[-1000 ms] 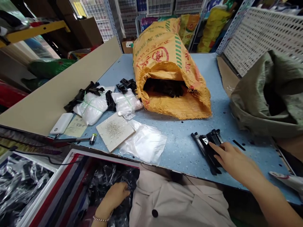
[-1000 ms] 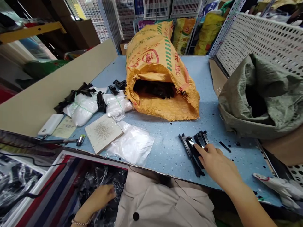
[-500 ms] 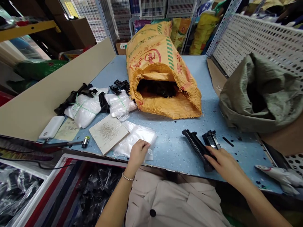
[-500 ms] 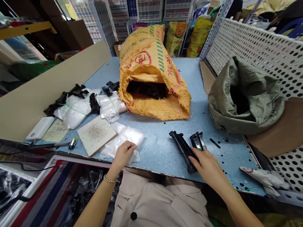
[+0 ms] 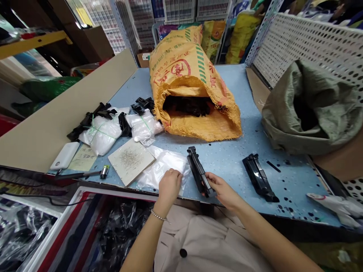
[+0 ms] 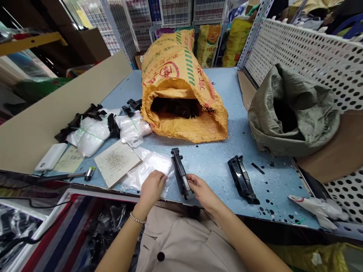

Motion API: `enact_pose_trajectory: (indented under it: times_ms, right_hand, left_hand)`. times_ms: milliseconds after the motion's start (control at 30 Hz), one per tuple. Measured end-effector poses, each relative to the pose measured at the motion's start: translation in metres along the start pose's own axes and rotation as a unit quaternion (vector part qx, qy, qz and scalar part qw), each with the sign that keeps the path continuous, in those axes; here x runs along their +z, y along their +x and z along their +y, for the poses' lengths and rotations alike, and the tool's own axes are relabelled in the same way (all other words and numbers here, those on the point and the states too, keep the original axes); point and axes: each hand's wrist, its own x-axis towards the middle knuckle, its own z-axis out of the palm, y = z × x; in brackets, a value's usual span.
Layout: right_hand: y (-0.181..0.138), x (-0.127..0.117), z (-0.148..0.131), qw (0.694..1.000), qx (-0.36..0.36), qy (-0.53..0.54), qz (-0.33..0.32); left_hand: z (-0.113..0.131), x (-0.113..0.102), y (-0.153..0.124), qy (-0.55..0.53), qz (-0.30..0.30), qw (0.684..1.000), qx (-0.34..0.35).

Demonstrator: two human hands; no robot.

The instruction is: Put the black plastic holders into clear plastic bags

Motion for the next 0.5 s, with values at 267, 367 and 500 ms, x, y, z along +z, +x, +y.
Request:
enact_pose_trajectory:
  times_ms: [267,367,500]
  right_hand:
    - [-0.001,-0.028,0.013,0.899,-0.114,-0.383,0.178]
    - [0.004,-0.031,0.006,0.877,-0.136,-0.412,0.206]
    - [0.007,-0.026,0.000,0.964,-0.097,-0.199,0.151]
  left_hand:
    - [-0.002,-0.007,0.002,-0.061,0.021,0.998,-0.013]
    - [0.001,-0.003,0.000,-0.017,0.019,1.000,0.012]
    - [-0.007,-0.008,0.006,-0.157,-0.003,0.987,-0.035]
